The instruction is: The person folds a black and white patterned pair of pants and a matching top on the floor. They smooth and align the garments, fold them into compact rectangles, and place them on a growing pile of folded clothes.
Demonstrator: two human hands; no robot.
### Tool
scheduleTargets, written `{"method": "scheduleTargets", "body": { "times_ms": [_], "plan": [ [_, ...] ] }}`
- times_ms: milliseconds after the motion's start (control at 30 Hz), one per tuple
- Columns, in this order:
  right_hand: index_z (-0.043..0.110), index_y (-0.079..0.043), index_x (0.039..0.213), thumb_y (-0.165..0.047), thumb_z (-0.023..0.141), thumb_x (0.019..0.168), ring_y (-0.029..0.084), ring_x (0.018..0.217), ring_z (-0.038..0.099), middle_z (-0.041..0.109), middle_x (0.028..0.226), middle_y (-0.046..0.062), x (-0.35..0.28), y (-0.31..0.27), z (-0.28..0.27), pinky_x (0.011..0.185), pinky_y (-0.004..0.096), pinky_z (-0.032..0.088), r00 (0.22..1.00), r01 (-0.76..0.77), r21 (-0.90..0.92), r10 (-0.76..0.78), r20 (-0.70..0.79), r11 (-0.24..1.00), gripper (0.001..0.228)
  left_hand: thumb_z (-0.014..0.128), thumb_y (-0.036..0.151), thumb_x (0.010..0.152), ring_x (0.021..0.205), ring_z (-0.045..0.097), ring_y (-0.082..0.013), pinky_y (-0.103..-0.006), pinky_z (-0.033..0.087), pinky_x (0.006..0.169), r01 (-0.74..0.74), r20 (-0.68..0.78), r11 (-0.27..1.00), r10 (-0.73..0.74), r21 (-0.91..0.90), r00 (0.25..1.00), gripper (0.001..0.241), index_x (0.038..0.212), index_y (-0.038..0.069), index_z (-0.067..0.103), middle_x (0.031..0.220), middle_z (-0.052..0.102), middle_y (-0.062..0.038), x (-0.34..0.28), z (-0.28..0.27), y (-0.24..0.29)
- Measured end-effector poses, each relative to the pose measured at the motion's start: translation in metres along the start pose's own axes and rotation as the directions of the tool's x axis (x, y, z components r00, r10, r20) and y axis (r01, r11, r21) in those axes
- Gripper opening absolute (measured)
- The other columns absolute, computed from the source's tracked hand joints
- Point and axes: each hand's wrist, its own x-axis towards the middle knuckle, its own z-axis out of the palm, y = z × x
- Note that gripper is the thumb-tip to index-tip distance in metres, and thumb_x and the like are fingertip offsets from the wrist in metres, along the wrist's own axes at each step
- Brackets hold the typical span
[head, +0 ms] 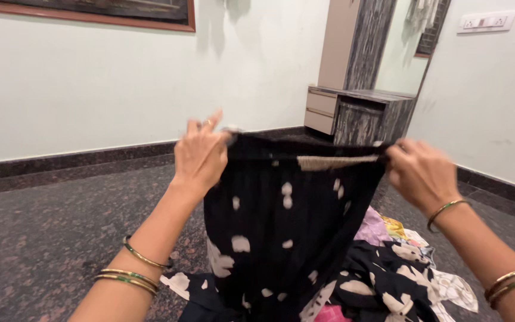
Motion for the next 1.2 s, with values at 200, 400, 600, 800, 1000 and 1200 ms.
{"method": "scheduleTargets", "body": {
  "times_ms": [200, 400, 600, 800, 1000, 1200],
  "plan": [
    [0.064, -0.012, 0.136, -0.016, 0.069, 0.083, 0.029, 0.095, 0.067, 0.066, 0.128, 0.013, 0.023, -0.034, -0.093, 0.067, 0.041, 0.055, 0.933, -0.165, -0.004, 0.155, -0.324, 0.986, 0.053, 0.059, 0.048, 0.098, 0.138, 0.034, -0.0539, -0.0810, 0.018, 0.104, -0.057, -0.429, 0.986, 0.120, 0.156, 0.896, 0.040, 0.099, 0.015, 0.081, 0.145, 0.060, -0.016, 0.012, -0.074, 0.020],
    [0.065, -0.032, 0.134, -0.014, 0.067, 0.080, 0.027, 0.105, 0.068, 0.065, 0.125, 0.004, 0.017, -0.049, -0.088, 0.067, 0.041, 0.055, 0.989, -0.117, -0.059, 0.110, -0.099, 0.991, 0.057, 0.046, 0.059, 0.102, 0.110, 0.060, -0.0376, -0.0756, 0.015, 0.115, 0.134, 0.044, 0.991, -0.135, 0.025, 0.990, 0.072, 0.069, 0.004, 0.077, 0.083, 0.075, -0.014, 0.004, -0.099, 0.026],
    [0.066, -0.029, 0.132, -0.022, 0.073, 0.079, 0.032, 0.108, 0.067, 0.061, 0.137, 0.009, 0.030, -0.054, -0.088, 0.068, 0.045, 0.058, 0.975, -0.217, 0.044, 0.219, -0.039, 0.975, 0.054, 0.084, 0.042, 0.078, 0.052, 0.054, -0.0192, -0.0541, 0.055, 0.075, 0.376, 0.336, 0.769, -0.221, -0.518, 0.915, 0.047, 0.063, 0.001, 0.065, 0.060, 0.061, -0.010, 0.010, -0.114, 0.017],
    [0.065, -0.019, 0.133, -0.037, 0.083, 0.076, 0.037, 0.104, 0.068, 0.060, 0.134, 0.012, 0.036, -0.062, -0.098, 0.070, 0.051, 0.058, 0.958, -0.278, 0.293, 0.287, 0.013, 0.915, 0.062, 0.092, 0.006, 0.054, 0.082, 0.072, -0.0172, -0.0363, 0.061, 0.083, 0.301, 0.319, 0.572, -0.072, -0.763, 0.945, 0.062, 0.106, 0.009, 0.058, 0.085, 0.073, -0.005, 0.002, -0.109, 0.002],
    [0.080, -0.010, 0.101, -0.033, 0.081, 0.085, 0.030, 0.090, 0.073, 0.072, 0.117, 0.008, 0.040, -0.064, -0.099, 0.076, 0.042, 0.059, 0.966, -0.161, 0.379, 0.224, -0.128, 0.911, 0.028, 0.086, -0.001, 0.074, 0.122, 0.050, -0.0187, -0.0453, 0.047, 0.101, 0.291, 0.313, 0.528, -0.050, -0.798, 0.949, 0.085, 0.148, 0.020, 0.051, 0.137, 0.053, -0.002, 0.000, -0.107, -0.008],
    [0.080, -0.005, 0.102, -0.025, 0.075, 0.092, 0.029, 0.078, 0.074, 0.076, 0.088, 0.017, 0.044, -0.080, -0.111, 0.071, 0.040, 0.059, 0.957, -0.220, 0.567, 0.289, -0.033, 0.794, 0.023, 0.085, 0.009, 0.078, 0.107, 0.072, -0.0273, -0.0405, 0.058, 0.091, 0.155, 0.151, 0.785, -0.080, -0.600, 0.985, 0.066, 0.135, 0.019, 0.055, 0.116, 0.072, -0.009, -0.001, -0.126, -0.004]
  ]
}}
